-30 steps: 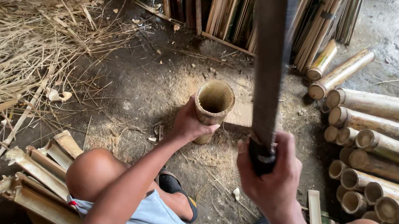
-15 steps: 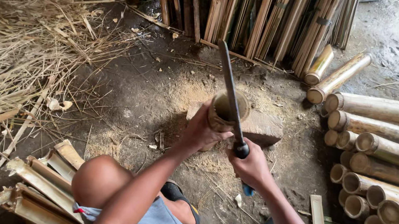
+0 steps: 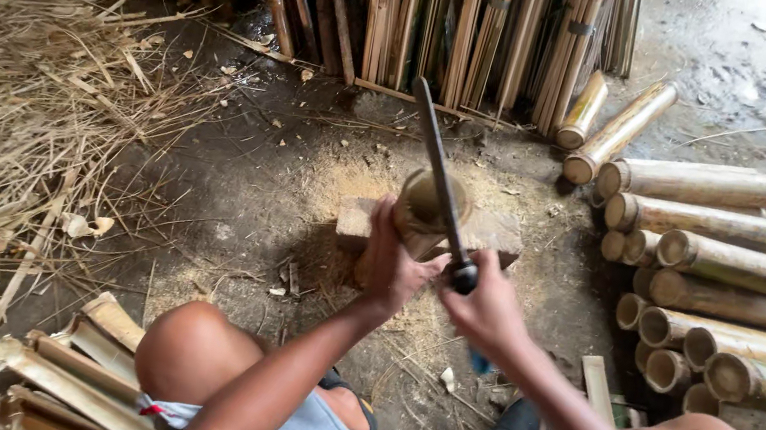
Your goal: The person uses a machete to split short bamboo sections into thin strips. They repeatedly strike the bamboo against a wooden block, then pull the split pieces apart by hand and set them aside.
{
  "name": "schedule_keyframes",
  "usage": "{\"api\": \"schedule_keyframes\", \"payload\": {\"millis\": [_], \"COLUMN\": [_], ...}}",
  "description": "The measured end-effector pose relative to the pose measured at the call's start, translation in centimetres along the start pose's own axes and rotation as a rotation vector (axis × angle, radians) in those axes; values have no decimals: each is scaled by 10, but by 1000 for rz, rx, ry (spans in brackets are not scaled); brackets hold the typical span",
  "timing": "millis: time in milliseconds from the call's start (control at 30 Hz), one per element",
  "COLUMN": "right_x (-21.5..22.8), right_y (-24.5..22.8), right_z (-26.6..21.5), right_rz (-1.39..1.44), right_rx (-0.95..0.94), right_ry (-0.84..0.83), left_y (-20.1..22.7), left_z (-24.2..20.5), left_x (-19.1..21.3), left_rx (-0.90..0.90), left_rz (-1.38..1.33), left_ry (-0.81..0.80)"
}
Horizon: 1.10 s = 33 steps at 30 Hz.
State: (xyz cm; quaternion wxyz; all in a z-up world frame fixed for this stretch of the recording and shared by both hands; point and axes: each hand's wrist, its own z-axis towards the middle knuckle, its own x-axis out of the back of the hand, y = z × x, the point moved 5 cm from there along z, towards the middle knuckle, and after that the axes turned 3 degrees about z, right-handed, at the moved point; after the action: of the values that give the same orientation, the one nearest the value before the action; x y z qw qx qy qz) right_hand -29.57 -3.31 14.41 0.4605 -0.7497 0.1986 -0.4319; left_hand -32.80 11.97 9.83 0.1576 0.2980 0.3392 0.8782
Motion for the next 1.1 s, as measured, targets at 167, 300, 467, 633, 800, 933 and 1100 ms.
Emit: {"api": "schedule_keyframes", "payload": {"millis": [167, 300, 467, 633, 800, 933, 1100], "right_x": [-34, -7, 13, 10, -6, -15, -11], "right_y": [-37, -51, -66, -38, -36, -28, -34], "right_z": [-26, -44, -49, -27, -29, -29, -37], "right_rz": [7, 550, 430, -66, -234, -222, -194], "right_rx": [244, -108, 280, 284, 458, 313, 255], "right_ry": [-54, -202, -225, 24, 167, 132, 38], "left_y": [-22, -24, -39, -43, -46, -27, -41], "left_z": [0, 5, 21, 25, 21, 4, -8], "left_x": [5, 13, 30, 30, 43, 44, 37], "left_rx": [412, 334, 87, 34, 112, -211, -26], "left_rz": [-242, -209, -450, -491, -442, -411, -222], "left_ry": [-137, -72, -96, -367, -604, -247, -277]}}
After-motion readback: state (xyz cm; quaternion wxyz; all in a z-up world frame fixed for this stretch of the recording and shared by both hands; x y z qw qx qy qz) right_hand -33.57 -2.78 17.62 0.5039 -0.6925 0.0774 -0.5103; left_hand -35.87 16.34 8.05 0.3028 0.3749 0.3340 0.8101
